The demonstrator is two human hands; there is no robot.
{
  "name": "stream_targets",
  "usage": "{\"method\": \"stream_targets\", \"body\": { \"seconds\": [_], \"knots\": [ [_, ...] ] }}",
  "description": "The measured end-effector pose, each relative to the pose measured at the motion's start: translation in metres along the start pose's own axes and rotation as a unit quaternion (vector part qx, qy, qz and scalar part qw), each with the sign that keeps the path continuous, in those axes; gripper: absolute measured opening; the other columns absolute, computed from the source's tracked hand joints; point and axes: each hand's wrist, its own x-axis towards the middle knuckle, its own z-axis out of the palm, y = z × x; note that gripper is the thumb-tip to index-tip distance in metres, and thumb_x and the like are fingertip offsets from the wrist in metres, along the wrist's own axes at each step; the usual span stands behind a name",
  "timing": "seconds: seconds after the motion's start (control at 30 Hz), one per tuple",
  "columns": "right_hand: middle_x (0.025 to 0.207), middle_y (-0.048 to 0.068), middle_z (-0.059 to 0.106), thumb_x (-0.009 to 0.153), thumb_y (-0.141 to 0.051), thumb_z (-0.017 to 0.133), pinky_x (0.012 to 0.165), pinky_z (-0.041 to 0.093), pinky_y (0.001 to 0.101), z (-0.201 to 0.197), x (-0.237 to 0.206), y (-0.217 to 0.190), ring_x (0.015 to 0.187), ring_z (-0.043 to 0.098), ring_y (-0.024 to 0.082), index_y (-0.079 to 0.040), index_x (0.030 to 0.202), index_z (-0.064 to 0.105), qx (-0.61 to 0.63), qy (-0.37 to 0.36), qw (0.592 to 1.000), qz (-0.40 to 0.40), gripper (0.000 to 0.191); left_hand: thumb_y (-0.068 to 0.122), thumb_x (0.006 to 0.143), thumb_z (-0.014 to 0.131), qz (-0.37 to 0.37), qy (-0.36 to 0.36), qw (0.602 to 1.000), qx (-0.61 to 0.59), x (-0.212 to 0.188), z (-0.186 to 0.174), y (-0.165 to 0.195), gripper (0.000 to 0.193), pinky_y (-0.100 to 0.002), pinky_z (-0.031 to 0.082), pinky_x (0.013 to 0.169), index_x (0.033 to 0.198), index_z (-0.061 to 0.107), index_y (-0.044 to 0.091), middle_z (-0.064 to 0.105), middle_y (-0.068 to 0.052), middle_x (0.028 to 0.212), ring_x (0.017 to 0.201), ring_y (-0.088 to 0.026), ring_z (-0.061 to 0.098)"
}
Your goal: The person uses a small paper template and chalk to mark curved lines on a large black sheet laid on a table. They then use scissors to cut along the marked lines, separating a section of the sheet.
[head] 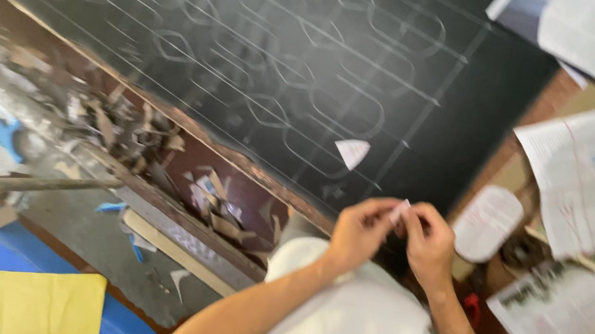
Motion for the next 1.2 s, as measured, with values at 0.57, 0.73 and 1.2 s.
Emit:
{"method": "stream_targets", "body": {
  "seconds": [0.57, 0.73, 1.2],
  "knots": [
    [0.102, 0.006, 0.067, 0.101, 0.0, 0.063, 0.087, 0.056, 0.0256, -0.006, 0.014, -0.004, 0.094, 0.066, 0.011, 0.004, 0.111, 0.065, 0.185, -0.06, 0.98, 0.03, 0.012, 0.014, 0.099, 0.065, -0.15, 0.017, 0.987, -0.06, 0.024, 0.005, 0.016, 0.028, -0.02, 0.043, 0.047, 0.125, 0.071, 0.002, 0.069, -0.002, 0.079, 0.059, -0.004, 0.055],
    [0.102, 0.005, 0.066, 0.1, 0.001, 0.064, 0.087, 0.056, 0.0254, 0.0, 0.016, -0.007, 0.096, 0.066, 0.011, 0.003, 0.109, 0.065, 0.113, -0.078, 0.99, -0.018, 0.009, 0.016, 0.1, 0.063, -0.222, 0.022, 0.959, -0.174, 0.025, -0.004, 0.006, 0.032, -0.022, 0.046, 0.05, 0.128, 0.068, 0.001, 0.068, -0.003, 0.083, 0.062, -0.006, 0.057],
    [0.098, 0.012, 0.074, 0.1, -0.006, 0.064, 0.079, 0.06, 0.0315, -0.008, 0.015, 0.0, 0.085, 0.072, 0.018, 0.005, 0.11, 0.07, 0.263, -0.025, 0.96, 0.092, 0.016, 0.01, 0.099, 0.065, -0.035, 0.01, 0.995, 0.096, 0.02, 0.012, 0.022, 0.027, -0.022, 0.053, 0.058, 0.123, 0.075, 0.003, 0.063, -0.003, 0.097, 0.071, -0.008, 0.061]
  ]
}}
